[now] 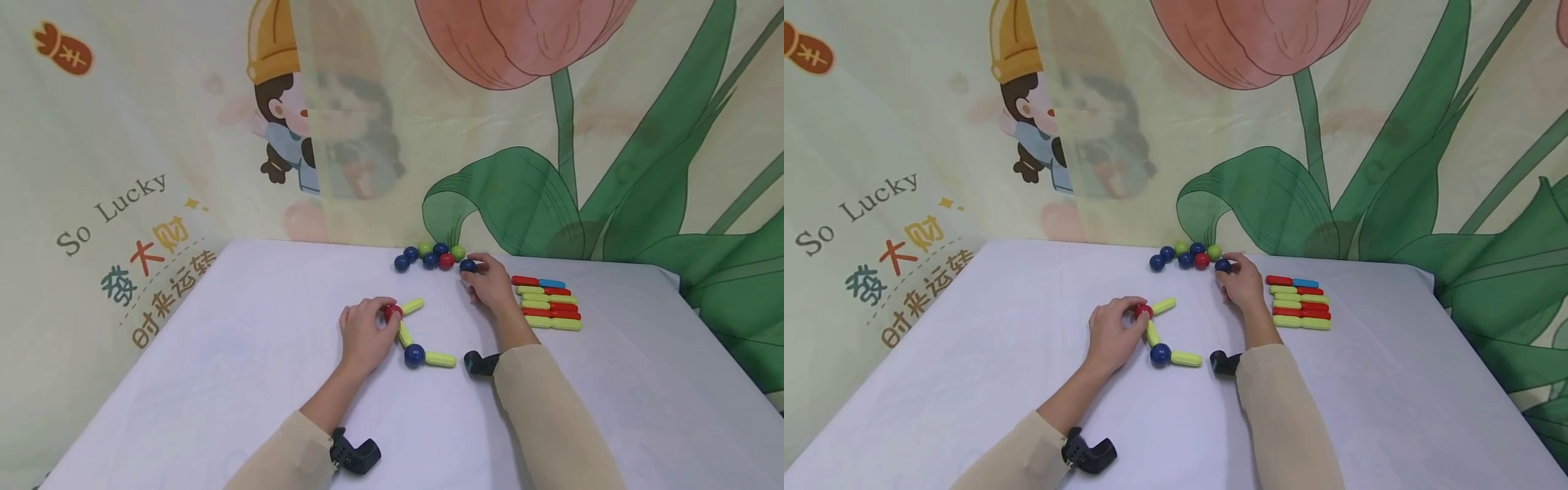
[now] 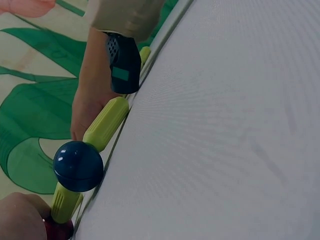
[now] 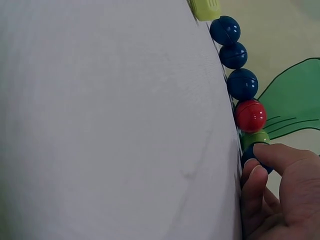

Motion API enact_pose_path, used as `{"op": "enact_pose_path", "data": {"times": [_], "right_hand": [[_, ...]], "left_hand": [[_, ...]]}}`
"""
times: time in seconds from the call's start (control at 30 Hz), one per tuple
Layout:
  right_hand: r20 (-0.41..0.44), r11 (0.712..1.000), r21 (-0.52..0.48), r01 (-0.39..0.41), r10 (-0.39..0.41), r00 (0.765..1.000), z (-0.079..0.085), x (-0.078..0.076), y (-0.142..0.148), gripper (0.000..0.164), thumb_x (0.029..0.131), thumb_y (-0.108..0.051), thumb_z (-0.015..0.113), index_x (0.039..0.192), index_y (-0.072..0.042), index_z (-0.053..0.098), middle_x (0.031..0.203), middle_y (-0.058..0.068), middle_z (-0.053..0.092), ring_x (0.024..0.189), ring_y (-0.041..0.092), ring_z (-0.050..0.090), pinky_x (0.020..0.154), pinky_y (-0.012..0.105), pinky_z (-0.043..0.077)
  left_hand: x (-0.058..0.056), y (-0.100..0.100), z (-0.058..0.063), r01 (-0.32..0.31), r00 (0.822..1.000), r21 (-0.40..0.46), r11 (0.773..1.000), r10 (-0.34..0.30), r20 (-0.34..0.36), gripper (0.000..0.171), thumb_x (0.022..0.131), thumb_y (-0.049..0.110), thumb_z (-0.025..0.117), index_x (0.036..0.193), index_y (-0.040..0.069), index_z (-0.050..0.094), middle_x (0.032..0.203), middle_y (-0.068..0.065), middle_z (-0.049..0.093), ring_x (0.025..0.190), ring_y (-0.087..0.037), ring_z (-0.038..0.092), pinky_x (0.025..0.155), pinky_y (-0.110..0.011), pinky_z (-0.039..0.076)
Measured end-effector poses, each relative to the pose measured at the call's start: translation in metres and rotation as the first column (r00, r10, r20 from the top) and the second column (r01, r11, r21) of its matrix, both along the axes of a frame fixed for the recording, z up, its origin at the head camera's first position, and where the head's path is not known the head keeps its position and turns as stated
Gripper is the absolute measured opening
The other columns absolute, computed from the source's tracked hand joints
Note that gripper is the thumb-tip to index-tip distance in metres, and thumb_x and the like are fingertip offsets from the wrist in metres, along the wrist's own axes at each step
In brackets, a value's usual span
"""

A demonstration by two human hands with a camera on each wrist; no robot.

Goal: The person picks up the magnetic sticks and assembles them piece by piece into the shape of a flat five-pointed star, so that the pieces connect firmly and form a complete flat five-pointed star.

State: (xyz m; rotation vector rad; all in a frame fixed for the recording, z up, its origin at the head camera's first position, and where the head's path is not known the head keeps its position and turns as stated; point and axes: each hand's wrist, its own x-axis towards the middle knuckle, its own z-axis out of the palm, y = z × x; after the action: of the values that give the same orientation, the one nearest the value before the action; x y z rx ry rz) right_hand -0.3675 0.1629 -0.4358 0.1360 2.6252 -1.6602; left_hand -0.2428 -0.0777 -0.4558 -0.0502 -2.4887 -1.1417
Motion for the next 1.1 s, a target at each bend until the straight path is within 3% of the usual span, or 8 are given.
{"op": "enact_pose_path", "data": {"times": [0.23, 0.57, 1.1], "right_hand": [[-0.002, 0.999, -0.032, 0.010, -0.010, 1.000, 0.000, 0.005, 0.003, 0.048, 0.100, -0.016, 0.063, 0.147, -0.014, 0.052, 0.127, 0.020, 0.054, 0.060, 0.011, 0.056, 0.055, 0.021, 0.053], [0.006, 0.997, -0.080, 0.020, -0.020, 1.000, 0.000, 0.015, 0.003, 0.048, 0.100, -0.019, 0.066, 0.146, -0.013, 0.054, 0.132, 0.021, 0.055, 0.073, 0.013, 0.064, 0.063, 0.020, 0.057], [-0.004, 0.996, -0.087, -0.019, 0.019, 1.000, -0.006, 0.038, 0.009, 0.045, 0.101, -0.024, 0.066, 0.144, -0.015, 0.057, 0.132, 0.019, 0.057, 0.076, 0.017, 0.066, 0.068, 0.022, 0.059]], "left_hand": [[0.001, 0.002, 0.001, 0.005, 1.000, 0.003, 1.000, -0.005, 0.010, 0.022, 0.094, 0.021, 0.070, 0.115, 0.014, 0.075, 0.104, -0.005, 0.073, 0.114, -0.033, 0.063, 0.119, -0.065, 0.022], [0.000, -0.001, 0.004, -0.003, 0.999, 0.029, 1.000, 0.001, 0.041, 0.024, 0.096, 0.018, 0.068, 0.118, 0.014, 0.074, 0.115, -0.007, 0.076, 0.121, -0.035, 0.062, 0.122, -0.063, 0.018], [0.001, -0.002, 0.003, 0.020, 0.998, 0.064, 0.998, -0.024, 0.061, 0.026, 0.095, 0.016, 0.069, 0.121, 0.014, 0.074, 0.122, -0.007, 0.076, 0.128, -0.035, 0.061, 0.123, -0.065, 0.013]]}}
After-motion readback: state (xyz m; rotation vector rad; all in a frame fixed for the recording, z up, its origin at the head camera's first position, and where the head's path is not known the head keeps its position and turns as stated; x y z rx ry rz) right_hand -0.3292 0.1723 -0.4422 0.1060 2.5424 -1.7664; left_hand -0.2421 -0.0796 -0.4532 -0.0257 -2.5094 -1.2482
